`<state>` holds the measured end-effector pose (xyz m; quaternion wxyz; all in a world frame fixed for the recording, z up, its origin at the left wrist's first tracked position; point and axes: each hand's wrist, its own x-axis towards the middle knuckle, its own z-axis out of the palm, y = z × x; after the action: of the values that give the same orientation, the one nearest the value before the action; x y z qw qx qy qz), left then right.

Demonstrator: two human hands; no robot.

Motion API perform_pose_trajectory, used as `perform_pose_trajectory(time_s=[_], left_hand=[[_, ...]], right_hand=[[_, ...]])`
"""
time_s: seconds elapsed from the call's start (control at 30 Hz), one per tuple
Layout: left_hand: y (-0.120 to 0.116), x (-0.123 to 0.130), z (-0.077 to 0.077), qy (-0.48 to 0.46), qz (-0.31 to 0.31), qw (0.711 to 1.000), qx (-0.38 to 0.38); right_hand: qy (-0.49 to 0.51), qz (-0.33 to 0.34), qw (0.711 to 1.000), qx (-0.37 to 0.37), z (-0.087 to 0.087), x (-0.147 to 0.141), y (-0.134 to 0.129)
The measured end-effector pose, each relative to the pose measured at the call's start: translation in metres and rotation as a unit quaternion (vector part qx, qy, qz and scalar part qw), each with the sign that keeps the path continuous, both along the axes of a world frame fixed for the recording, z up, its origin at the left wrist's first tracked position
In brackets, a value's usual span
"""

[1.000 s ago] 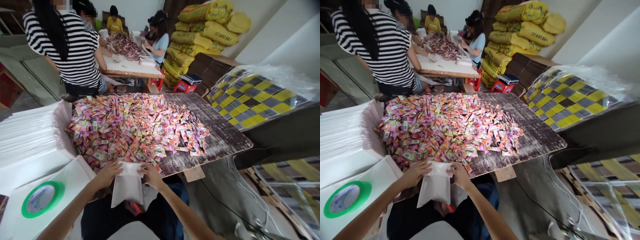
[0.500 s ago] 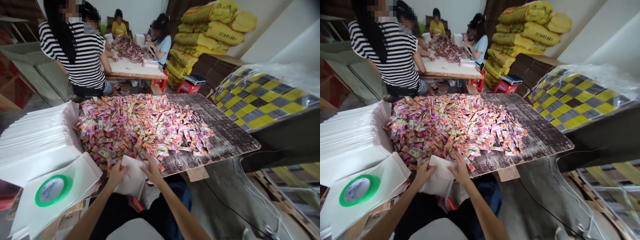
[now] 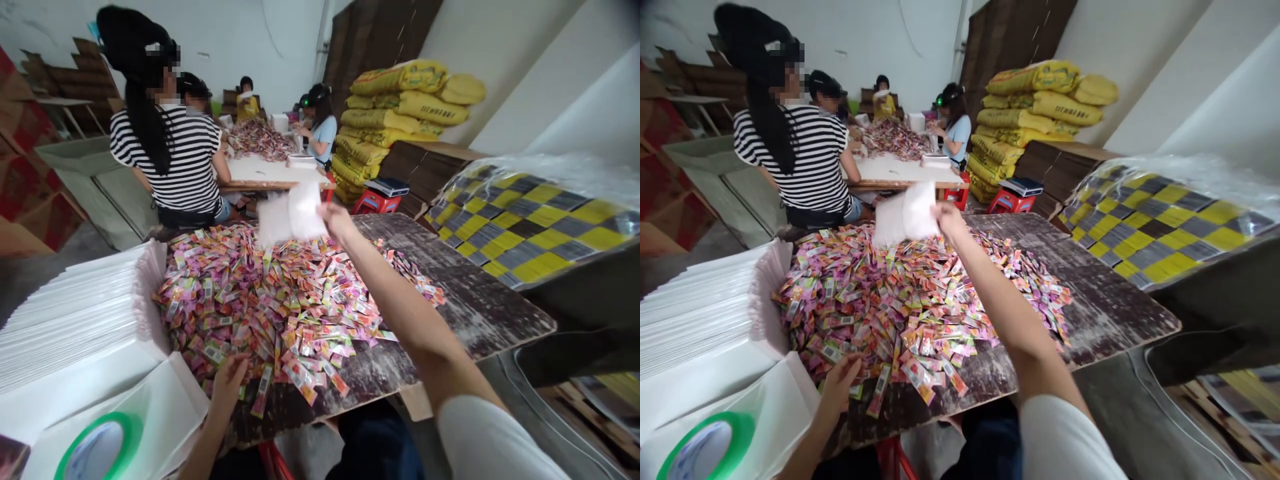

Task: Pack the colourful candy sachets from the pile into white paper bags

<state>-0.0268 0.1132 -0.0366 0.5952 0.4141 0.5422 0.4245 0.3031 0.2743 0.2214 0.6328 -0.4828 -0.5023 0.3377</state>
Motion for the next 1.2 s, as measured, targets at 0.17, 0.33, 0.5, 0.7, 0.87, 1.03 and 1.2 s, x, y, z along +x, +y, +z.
perform_pose_trajectory(time_s=[0.17, 0.33, 0.5, 0.7, 0.87, 1.03, 1.2], left_hand=[[0.0, 0.001, -0.015, 0.006, -0.038, 0.999, 0.011], [0.002, -0.001, -0.022, 0.161, -0.077, 0.979, 0.095], [0.011, 0.027, -0.026, 0.425, -0.131, 0.87, 0.213], [0.022, 0.05, -0.025, 0.556, -0.186, 0.787, 0.189], [0.027, 0.04, -0.031, 0.458, -0.196, 0.85, 0.175], [0.019, 0.029, -0.035, 0.411, -0.143, 0.881, 0.183], [0.016, 0.034, -0.034, 0.259, -0.035, 0.955, 0.141]], right_hand=[[0.1, 0.107, 0.986, 0.082, 0.032, -0.039, 0.05], [0.008, 0.306, 0.951, -0.047, -0.065, -0.073, -0.057], [0.023, 0.217, 0.952, -0.215, -0.19, -0.069, -0.162], [-0.081, 0.06, 0.951, -0.294, -0.279, -0.062, -0.233], [-0.164, -0.056, 0.936, -0.308, -0.303, -0.059, -0.251], [-0.243, -0.084, 0.926, -0.278, -0.308, -0.069, -0.243], [-0.339, -0.055, 0.897, -0.279, -0.303, -0.089, -0.226]])
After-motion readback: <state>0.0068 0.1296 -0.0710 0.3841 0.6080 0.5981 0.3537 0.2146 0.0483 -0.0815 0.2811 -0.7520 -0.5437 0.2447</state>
